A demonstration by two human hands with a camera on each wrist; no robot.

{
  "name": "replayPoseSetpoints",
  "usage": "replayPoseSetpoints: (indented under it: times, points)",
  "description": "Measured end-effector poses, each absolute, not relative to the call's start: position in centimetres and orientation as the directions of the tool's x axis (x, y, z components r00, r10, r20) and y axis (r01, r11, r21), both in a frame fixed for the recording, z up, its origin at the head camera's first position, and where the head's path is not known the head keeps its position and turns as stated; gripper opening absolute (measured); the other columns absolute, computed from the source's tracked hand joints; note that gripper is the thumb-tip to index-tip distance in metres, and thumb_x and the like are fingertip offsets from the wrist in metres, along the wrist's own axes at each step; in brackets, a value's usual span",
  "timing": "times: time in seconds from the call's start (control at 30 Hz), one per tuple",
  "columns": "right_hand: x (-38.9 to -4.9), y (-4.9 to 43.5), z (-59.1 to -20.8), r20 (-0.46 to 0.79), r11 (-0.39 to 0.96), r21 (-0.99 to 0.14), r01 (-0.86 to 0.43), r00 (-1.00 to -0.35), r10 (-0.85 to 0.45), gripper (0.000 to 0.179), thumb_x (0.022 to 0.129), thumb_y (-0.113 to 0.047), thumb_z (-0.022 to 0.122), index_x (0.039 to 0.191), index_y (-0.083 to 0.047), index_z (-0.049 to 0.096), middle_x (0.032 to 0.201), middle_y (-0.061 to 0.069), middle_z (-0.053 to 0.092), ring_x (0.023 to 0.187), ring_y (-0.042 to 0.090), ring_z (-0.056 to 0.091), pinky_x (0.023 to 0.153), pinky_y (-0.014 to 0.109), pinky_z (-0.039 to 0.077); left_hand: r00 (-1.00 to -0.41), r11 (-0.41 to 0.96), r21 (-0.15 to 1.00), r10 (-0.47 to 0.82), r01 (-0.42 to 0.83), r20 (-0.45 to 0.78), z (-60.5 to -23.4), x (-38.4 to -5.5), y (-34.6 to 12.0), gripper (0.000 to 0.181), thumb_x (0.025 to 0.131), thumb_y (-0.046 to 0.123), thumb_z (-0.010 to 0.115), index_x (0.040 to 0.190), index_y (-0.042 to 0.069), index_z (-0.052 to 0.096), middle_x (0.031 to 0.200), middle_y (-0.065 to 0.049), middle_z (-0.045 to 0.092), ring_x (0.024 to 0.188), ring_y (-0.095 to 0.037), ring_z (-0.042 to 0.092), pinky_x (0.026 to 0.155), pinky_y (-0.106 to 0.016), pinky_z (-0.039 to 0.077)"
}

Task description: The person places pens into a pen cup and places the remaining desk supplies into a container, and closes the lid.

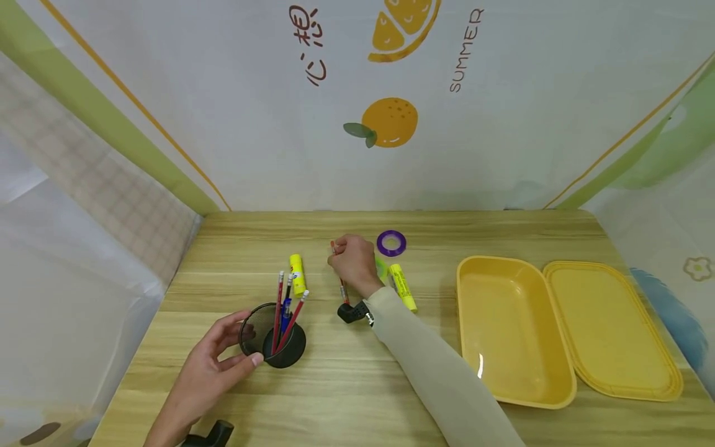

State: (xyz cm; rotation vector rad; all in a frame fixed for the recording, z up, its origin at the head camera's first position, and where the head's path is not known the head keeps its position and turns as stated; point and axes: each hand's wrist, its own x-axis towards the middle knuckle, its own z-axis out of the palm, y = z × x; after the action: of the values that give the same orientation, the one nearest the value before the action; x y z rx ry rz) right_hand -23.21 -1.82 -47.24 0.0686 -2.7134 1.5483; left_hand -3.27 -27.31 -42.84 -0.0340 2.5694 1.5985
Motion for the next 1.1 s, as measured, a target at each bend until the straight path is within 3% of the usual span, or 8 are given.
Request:
replayPoseSetpoints:
  times: [0.23, 0.77, 1.1]
  points:
    - [-23.0, -1.4, -46.7, -0.012, 0.435, -0.900, 0.007, -1.000, -0.008, 0.034, 0.084, -0.007, 0.078, 0.118, -0.007, 0.077, 0.097, 0.002, 0.079, 0.082, 0.014, 0.074, 0.067, 0.025, 0.060, -0.993, 0.451, 0.889, 0.037, -0.082, -0.111, -42.9, -3.3, -27.4, 0.070, 0.095, 0.019, 0.082, 0.155, 0.020, 0.047, 0.140, -0.016, 0.061, 0.122, -0.003, 0.063, 0.087, -0.022, 0.060]
    - [-22.4, -0.7, -46.2, 0.001, 0.370, -0.929, 0.009, -1.000, 0.027, 0.031, 0.085, -0.006, 0.078, 0.116, -0.007, 0.077, 0.100, 0.004, 0.079, 0.088, 0.018, 0.076, 0.073, 0.028, 0.061, -0.993, 0.457, 0.886, 0.038, -0.079, -0.108, -42.9, -3.3, -27.3, 0.070, 0.095, 0.017, 0.082, 0.155, 0.020, 0.047, 0.138, -0.016, 0.062, 0.121, -0.004, 0.064, 0.087, -0.023, 0.059]
    - [-22.0, -0.2, -45.6, 0.004, 0.319, -0.948, 0.011, -0.999, 0.046, 0.034, 0.084, -0.004, 0.075, 0.118, -0.007, 0.077, 0.096, 0.004, 0.077, 0.077, 0.015, 0.071, 0.061, 0.023, 0.055, -0.993, 0.457, 0.886, 0.036, -0.082, -0.111, -42.8, -3.3, -27.2, 0.070, 0.095, 0.018, 0.082, 0.156, 0.019, 0.047, 0.140, -0.016, 0.061, 0.121, -0.004, 0.063, 0.087, -0.022, 0.059]
